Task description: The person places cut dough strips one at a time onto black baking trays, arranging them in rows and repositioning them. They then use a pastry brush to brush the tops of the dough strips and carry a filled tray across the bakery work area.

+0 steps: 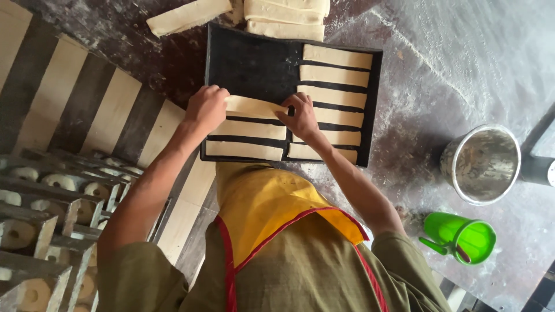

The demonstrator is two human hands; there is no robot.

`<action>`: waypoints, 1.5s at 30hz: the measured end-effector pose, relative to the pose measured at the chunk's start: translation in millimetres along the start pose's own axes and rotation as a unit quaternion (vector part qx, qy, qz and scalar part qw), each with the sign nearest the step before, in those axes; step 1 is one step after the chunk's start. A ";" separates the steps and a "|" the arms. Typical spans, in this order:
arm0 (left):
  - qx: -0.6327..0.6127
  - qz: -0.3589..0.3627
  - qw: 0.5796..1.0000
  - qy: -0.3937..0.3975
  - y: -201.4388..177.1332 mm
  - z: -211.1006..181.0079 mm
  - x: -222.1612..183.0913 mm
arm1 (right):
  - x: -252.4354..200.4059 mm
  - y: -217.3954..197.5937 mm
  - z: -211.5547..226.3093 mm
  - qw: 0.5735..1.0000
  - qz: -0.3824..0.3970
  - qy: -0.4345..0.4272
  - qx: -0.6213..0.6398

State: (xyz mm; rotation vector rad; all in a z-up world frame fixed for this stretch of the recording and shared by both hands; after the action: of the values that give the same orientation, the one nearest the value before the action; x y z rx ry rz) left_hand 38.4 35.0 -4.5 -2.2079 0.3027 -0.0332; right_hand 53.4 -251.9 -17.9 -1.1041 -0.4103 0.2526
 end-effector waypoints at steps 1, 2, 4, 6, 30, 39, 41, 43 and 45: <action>-0.006 -0.020 1.000 0.021 -7.1 -5.1 -0.6 | -1.6 -6.3 4.7 0.994 -0.084 -0.063 -0.035; -0.007 -0.019 1.000 0.021 -13.5 -7.1 1.5 | -1.0 -6.2 2.6 0.994 -0.084 -0.062 -0.035; -0.190 -0.044 0.981 -0.006 -27.3 -9.7 5.3 | -0.4 1.2 -8.9 0.956 0.069 0.141 0.246; -0.194 -0.062 0.979 -0.014 -28.9 -5.0 14.6 | 10.8 -5.4 -1.6 0.955 0.065 0.174 0.231; 0.071 -0.099 0.986 0.112 -4.4 38.6 80.3 | 64.7 22.9 -23.4 0.986 -0.027 0.161 0.031; -0.027 -0.212 0.959 0.184 -20.6 33.1 72.9 | 70.7 5.0 -20.9 0.981 -0.033 0.136 0.137; -0.062 -0.234 0.953 0.183 -24.8 33.8 72.0 | 72.0 -0.4 -19.7 0.976 -0.032 0.130 0.171; -0.191 -0.219 0.942 0.165 -25.4 38.2 73.2 | 71.2 -1.7 -21.6 0.937 -0.013 0.172 0.305; -0.205 -0.213 0.940 0.169 -27.6 39.4 78.6 | 70.1 1.5 -27.9 0.923 -0.020 0.170 0.344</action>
State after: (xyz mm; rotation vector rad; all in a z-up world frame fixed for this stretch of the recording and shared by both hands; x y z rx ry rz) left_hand 125.4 63.8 -13.4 -2.6435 0.0068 -0.6442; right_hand 128.7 -246.0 -16.3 -0.4285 -0.0157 0.1432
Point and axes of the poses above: each hand's wrist, its own x-axis towards the middle knuckle, its own y-axis out of the palm, z = x × y, the point moved 2 cm from there along x, towards the middle knuckle, and after that the axes turned 11 degrees about -x, right-handed, at the moved point
